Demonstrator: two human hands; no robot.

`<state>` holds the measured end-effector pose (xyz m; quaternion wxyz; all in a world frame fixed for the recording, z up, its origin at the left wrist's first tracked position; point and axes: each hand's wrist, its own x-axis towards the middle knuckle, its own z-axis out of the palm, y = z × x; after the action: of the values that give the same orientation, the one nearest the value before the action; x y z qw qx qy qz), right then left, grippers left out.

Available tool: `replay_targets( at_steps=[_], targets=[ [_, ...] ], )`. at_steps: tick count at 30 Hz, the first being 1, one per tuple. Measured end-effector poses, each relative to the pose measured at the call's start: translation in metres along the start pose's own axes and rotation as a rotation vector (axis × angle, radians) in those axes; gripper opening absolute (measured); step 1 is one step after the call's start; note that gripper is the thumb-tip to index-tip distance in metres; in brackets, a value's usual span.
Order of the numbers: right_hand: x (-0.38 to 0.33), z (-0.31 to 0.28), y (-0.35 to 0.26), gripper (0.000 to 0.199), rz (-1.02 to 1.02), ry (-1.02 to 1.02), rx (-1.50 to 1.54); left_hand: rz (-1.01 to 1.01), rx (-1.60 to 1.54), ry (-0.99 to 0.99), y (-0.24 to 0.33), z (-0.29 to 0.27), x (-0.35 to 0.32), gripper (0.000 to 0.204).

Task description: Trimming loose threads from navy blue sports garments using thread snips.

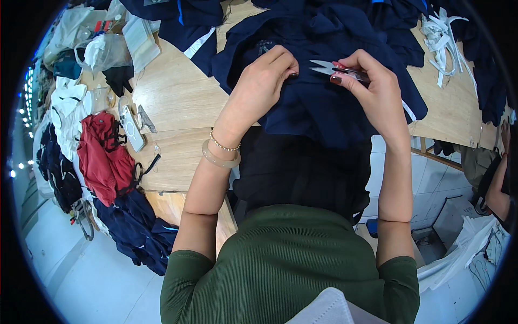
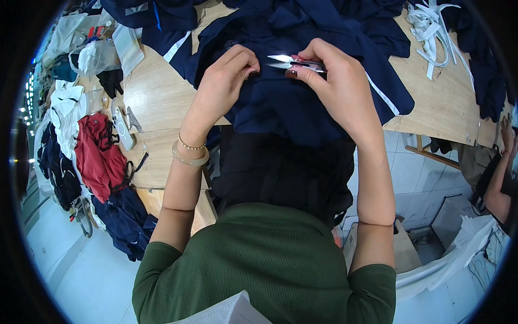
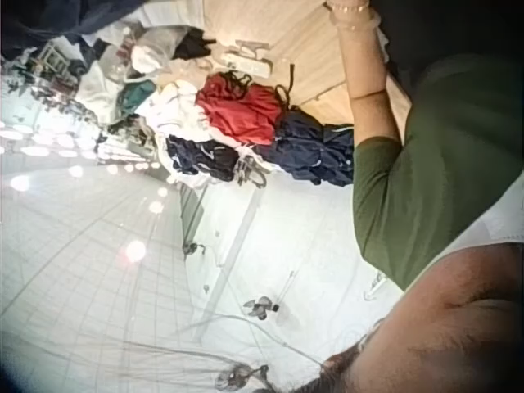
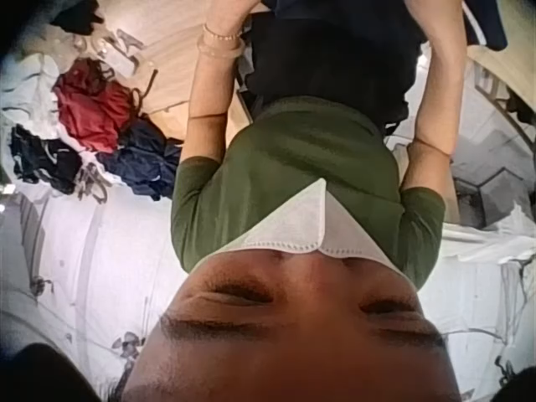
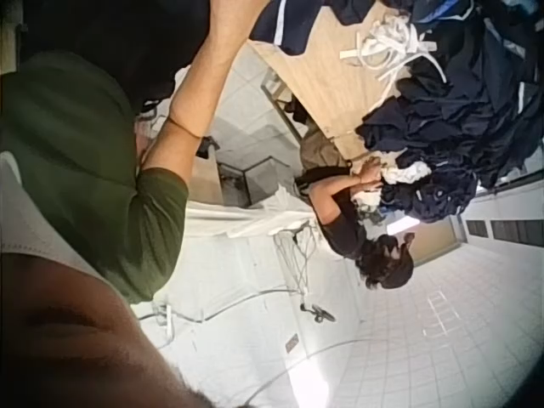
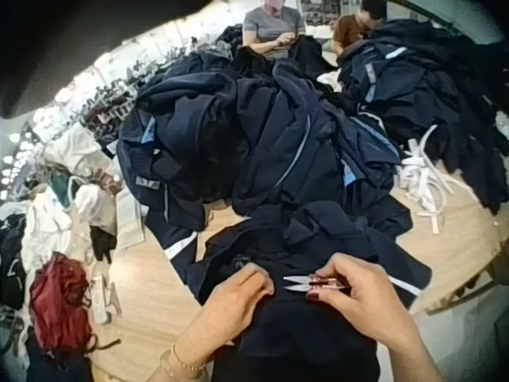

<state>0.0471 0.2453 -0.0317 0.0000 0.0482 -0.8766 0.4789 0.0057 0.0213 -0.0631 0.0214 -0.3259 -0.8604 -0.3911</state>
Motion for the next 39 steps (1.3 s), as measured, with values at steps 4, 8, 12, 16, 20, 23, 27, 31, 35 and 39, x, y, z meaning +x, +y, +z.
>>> replay_targets(
  at_steps=[4, 8, 12, 16, 20, 23, 27, 31, 35, 39],
  targets=[
    [0.002, 0.006, 0.006, 0.013, -0.141, 0.056, -0.155, -0.102, -0.084, -0.036, -0.001, -0.001, 0.0, 0.007],
    [0.005, 0.01, 0.0, 0.014, -0.241, 0.04, -0.277, -0.126, -0.088, -0.029, -0.003, 0.001, 0.0, 0.004],
    [0.009, 0.012, 0.0, 0.015, -0.281, 0.032, -0.38, -0.151, -0.108, -0.031, -0.003, 0.0, 0.001, 0.004],
    [0.012, 0.014, 0.0, 0.016, -0.294, 0.033, -0.398, -0.142, -0.12, -0.03, -0.005, 0.002, 0.001, 0.003],
    [0.015, 0.013, -0.007, 0.016, -0.303, -0.016, -0.432, -0.13, -0.101, -0.026, -0.002, 0.001, 0.002, 0.004],
    [0.016, 0.012, -0.008, 0.017, -0.302, -0.037, -0.451, -0.136, -0.114, -0.02, -0.002, 0.001, 0.002, 0.004],
    [0.017, 0.013, -0.012, 0.017, -0.307, -0.047, -0.461, -0.132, -0.107, -0.016, -0.002, 0.001, 0.002, 0.004],
    [0.017, 0.016, -0.011, 0.017, -0.328, -0.043, -0.468, -0.148, -0.11, -0.034, 0.0, 0.001, 0.002, 0.005],
    [0.016, 0.014, -0.002, 0.016, -0.214, -0.027, -0.314, -0.187, -0.149, 0.036, -0.005, 0.004, -0.001, 0.005],
    [0.012, 0.017, 0.03, 0.016, 0.046, 0.048, 0.045, -0.372, -0.246, 0.49, -0.006, 0.002, -0.007, 0.008]
  ],
)
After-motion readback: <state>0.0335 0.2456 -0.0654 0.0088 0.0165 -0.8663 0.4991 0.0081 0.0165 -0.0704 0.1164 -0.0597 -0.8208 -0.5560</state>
